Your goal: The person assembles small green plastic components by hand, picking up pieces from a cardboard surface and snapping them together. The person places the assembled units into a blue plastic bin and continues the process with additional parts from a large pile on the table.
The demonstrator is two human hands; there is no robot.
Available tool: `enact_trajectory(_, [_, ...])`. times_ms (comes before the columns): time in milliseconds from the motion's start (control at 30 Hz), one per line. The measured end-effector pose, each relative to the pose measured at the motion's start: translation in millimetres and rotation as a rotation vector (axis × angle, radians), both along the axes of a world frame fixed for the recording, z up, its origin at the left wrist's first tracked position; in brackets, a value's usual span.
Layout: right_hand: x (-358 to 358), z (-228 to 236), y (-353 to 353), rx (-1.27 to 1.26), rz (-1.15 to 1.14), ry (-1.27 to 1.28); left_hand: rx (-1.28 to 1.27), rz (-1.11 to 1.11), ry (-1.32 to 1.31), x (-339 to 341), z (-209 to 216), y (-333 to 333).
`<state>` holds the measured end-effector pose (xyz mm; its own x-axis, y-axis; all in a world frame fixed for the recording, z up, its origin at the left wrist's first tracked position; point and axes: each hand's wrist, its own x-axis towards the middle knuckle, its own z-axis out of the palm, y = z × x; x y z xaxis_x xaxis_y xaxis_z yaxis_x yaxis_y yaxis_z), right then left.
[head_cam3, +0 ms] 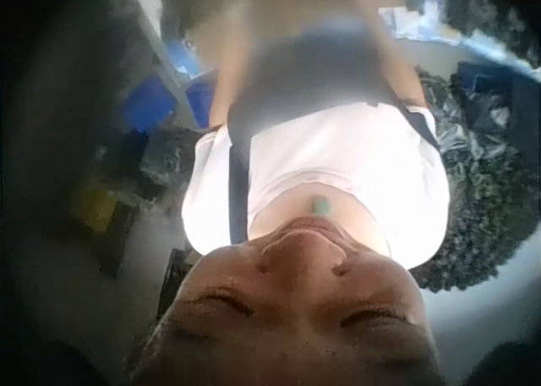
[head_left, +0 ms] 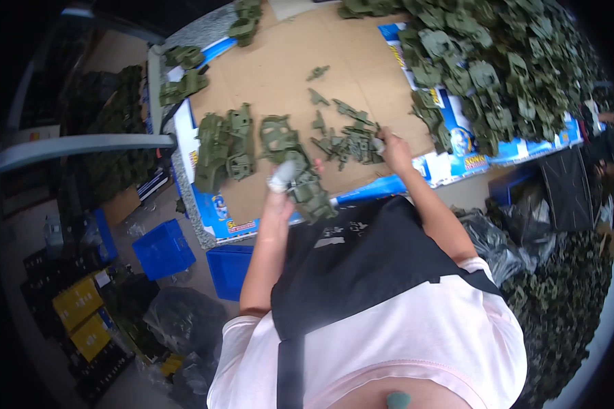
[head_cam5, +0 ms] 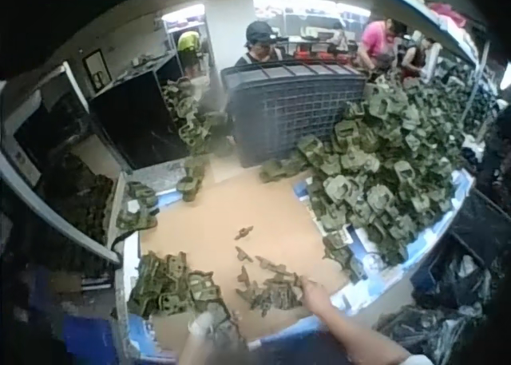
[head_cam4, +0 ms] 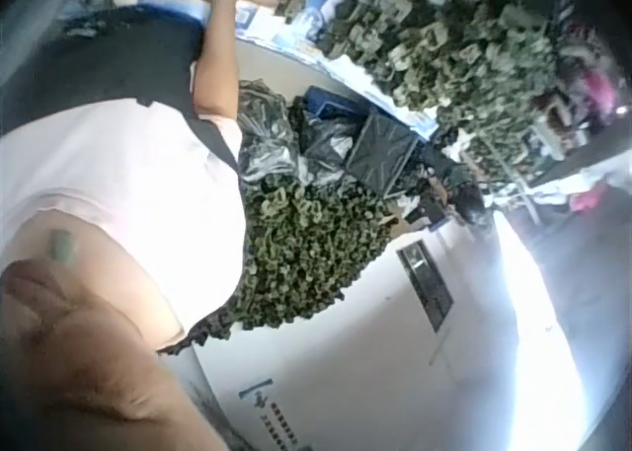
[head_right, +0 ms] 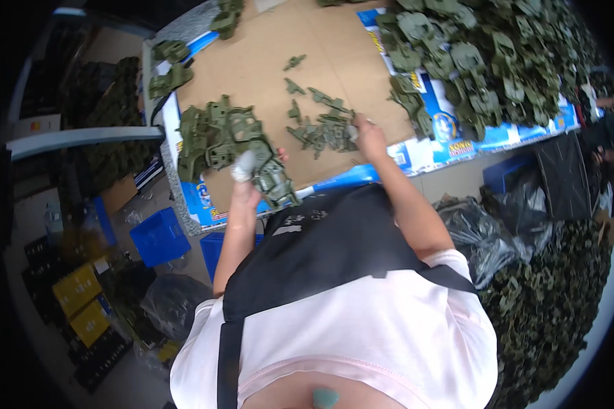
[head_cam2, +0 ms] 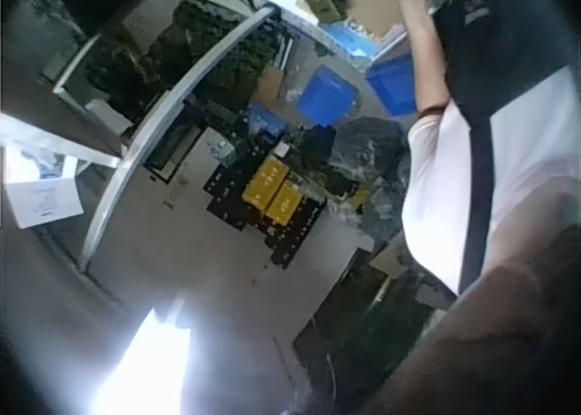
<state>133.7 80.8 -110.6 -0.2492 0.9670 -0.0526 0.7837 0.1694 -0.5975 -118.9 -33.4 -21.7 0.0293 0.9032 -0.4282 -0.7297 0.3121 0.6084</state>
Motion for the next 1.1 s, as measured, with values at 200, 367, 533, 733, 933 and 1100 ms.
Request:
enact_trajectory(200, [-4, 153, -12, 0.008, 0.270, 0.346, 0.020, -0.152, 0.277, 9, 36, 14])
enact_trajectory(367, [-18, 175, -29, 0.137, 0.494, 0.138, 0.119, -0.420, 0.513, 23, 36, 23])
enact_trajectory(533, [-12, 183, -34, 0.050, 0.547, 0.149, 0.262, -0.557, 0.592, 31, 55, 18])
enact_trajectory(733, [-5, 172, -41, 0.054, 0.546, 0.203, 0.237, -0.626, 0.616, 37, 63, 19])
enact_trajectory(933, [0, 146, -48, 0.120, 0.581, 0.272, 0.257, -0.655, 0.615, 40, 63, 8])
enact_trajectory(1100, [-11, 138, -40, -0.059, 0.629, 0.347, 0.070, -0.652, 0.514, 26, 55, 4])
